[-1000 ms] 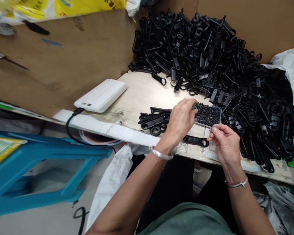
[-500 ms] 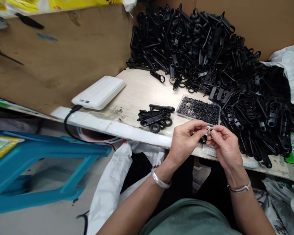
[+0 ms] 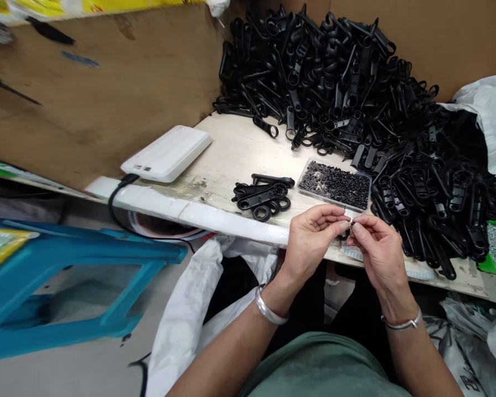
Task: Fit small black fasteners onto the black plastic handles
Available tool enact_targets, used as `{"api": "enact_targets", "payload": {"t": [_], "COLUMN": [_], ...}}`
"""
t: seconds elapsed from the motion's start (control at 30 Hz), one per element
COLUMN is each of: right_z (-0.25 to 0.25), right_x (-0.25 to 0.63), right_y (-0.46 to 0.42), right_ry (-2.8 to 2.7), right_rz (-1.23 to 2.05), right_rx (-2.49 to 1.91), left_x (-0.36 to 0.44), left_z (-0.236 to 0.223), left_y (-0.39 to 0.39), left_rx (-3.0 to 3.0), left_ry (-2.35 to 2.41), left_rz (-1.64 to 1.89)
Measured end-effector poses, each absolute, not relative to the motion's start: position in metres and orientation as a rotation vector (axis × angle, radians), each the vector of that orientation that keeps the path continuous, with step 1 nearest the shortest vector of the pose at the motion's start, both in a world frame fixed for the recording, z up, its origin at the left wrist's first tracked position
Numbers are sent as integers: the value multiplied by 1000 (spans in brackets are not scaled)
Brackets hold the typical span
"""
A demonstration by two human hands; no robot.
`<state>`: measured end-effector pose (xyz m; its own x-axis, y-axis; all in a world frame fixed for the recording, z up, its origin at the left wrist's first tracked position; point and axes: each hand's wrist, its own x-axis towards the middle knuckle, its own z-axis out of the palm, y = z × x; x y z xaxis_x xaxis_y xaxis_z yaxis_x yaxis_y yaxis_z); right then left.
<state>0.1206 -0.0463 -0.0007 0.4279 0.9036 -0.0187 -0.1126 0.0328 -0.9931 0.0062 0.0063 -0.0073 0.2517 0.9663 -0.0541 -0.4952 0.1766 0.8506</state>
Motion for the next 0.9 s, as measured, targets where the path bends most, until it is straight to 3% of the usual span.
{"api": "enact_targets", "payload": {"t": [0.63,0.9], "right_z": [8,7], "right_x": [116,141], "right_y": [-53,-51], "right_ry": [-1026,-1156], "right_rz": [584,505], "right_rx": [-1597,-1702], "left_x": [11,-27], "left_z": [-14,-7], "left_y": [-4,16], "left_rx": [993,2196], "left_ry": [755,850], "left_rz": [1193,1043]}}
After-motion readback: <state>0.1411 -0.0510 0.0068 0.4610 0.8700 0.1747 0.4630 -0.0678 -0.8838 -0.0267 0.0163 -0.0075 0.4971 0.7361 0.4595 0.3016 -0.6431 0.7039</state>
